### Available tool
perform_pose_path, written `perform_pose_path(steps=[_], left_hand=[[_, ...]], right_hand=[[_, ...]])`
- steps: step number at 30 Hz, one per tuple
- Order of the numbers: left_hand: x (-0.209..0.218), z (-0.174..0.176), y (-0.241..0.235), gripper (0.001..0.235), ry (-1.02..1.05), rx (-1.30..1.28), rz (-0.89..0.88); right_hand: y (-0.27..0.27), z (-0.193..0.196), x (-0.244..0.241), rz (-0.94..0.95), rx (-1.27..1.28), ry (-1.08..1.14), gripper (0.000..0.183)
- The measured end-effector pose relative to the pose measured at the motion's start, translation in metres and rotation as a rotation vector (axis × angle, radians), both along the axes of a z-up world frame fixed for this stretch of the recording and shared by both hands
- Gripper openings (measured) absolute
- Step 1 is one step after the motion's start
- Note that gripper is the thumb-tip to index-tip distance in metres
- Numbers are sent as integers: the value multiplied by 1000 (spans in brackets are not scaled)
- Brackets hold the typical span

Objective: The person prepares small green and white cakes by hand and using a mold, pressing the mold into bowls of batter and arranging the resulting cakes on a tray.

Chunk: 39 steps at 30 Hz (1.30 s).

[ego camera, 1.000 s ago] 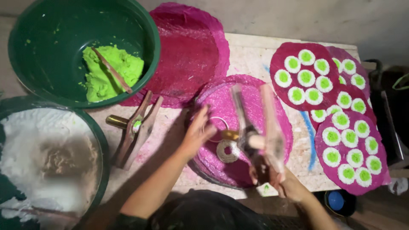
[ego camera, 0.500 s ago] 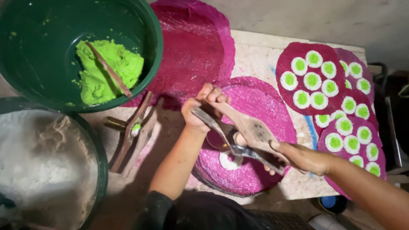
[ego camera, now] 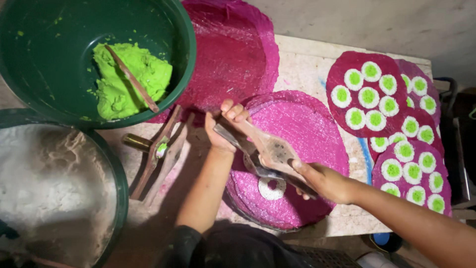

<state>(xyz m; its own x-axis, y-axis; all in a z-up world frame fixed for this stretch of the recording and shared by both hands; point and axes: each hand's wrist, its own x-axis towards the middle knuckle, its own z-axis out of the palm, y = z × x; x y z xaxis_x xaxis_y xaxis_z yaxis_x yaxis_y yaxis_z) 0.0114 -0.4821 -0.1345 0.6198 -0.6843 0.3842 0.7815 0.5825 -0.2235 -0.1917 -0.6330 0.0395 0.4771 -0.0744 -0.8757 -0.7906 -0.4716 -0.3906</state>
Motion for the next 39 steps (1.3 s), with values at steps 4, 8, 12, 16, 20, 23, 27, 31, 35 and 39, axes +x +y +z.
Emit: perform_pose_path(steps=[4, 8, 12, 16, 20, 23, 27, 31, 35, 39], left_hand=[[-17, -5, -20, 29, 54, -2, -14], [-7, -4, -41, 29, 1, -23, -20], [15, 6, -42, 35, -84, -70, -24], [30, 15, -24, 37, -139, -14, -5], [24, 16, -6, 36, -118, 51, 17], [-1, 10, -4, 33, -35, 84, -1], [-22, 5, -10, 43, -87, 354, -11], [-17, 17, 1, 63, -942, 1200, 27], [-31, 42, 43, 91, -1687, 1334, 198], [-47, 59, 52, 111, -2044, 1354, 196]], right_hand=[[-7, 9, -6, 13, -74, -25, 92], [-9, 13, -4, 7, -197, -148, 86], [0, 4, 4, -39, -216, -210, 78], [12, -11, 5, -109, -85, -335, 71], [14, -26, -2, -66, -25, -344, 75], [4, -33, -16, -83, -29, -168, 76], [-25, -30, -45, -44, -77, -103, 73], [-55, -15, -90, -233, -79, -164, 82], [-60, -18, -121, -556, 164, -481, 90], [-46, -21, -126, -745, 260, -640, 102]])
